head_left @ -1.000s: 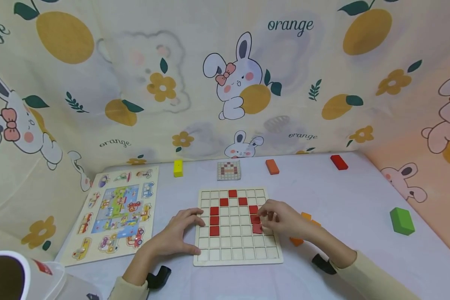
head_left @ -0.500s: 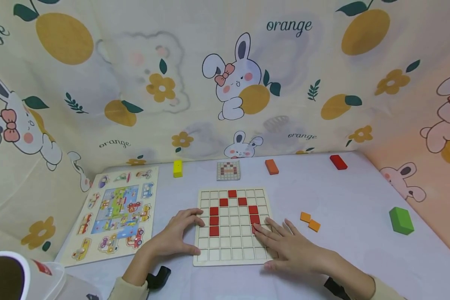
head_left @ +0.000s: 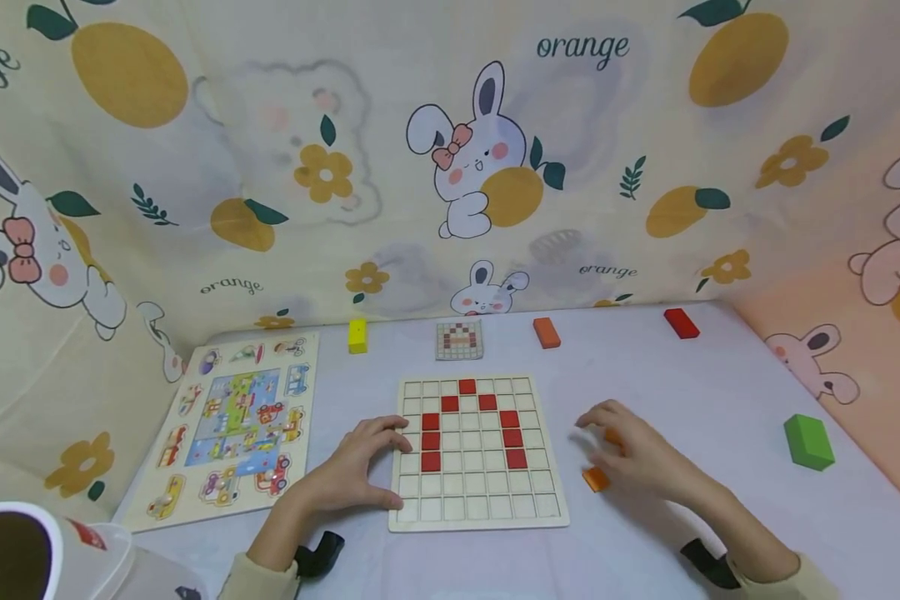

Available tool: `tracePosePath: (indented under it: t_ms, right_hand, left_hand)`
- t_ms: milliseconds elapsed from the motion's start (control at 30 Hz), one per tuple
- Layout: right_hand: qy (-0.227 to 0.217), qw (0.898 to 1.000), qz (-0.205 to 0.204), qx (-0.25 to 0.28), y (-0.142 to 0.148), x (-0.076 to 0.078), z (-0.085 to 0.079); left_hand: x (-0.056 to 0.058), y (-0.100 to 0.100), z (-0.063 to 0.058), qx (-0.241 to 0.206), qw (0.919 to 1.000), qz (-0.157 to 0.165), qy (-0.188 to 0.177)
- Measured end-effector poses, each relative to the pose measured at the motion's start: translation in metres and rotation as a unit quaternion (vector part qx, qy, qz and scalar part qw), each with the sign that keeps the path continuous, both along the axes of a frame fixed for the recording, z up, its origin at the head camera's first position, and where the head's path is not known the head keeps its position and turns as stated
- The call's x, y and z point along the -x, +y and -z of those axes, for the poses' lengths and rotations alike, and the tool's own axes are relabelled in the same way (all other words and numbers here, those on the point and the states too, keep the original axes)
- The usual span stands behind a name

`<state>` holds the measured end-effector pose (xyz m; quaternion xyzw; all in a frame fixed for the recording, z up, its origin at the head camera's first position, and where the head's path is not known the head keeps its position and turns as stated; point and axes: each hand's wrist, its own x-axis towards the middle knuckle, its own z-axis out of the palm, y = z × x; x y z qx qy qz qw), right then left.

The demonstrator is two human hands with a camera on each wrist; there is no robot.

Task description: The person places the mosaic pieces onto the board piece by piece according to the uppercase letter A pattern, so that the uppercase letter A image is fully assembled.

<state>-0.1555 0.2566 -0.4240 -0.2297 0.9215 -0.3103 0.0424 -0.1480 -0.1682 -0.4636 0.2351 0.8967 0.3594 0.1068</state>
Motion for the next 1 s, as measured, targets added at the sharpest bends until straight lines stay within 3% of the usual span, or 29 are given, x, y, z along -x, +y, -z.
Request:
tracePosePath:
  t_ms: [167,433,567,767,900,1000]
  right_hand:
    - [-0.019,0.997,0.073,0.007,0.037,0.01,0.009]
    - [-0.065,0.995,0.074,0.002,0.047,0.012,0.01]
    - [-0.045,0.996,0.076,-0.019,0.042,0.008,0.009]
    - [-0.023,0.998,0.063,0.0,0.03,0.01,0.005]
    - [-0.045,0.998,0.035,0.038,0.004,0.021,-0.001]
    - [-0.074,0.995,-0.013,0.066,-0.026,0.033,-0.004]
  left_hand:
    - [0.001,0.001,0.001,0.002,1.0,0.0,0.001]
    - [0.0,0.0,0.0,0.003,1.0,-0.002,0.0]
    - [0.001,0.0,0.001,0.001,1.0,0.003,0.002]
    - [0.001,0.0,0.001,0.001,1.0,0.006,0.004]
    - [0.0,0.0,0.001,0.0,1.0,0.002,-0.002]
    - [0.0,0.0,0.001,-0.001,1.0,0.0,-0.003]
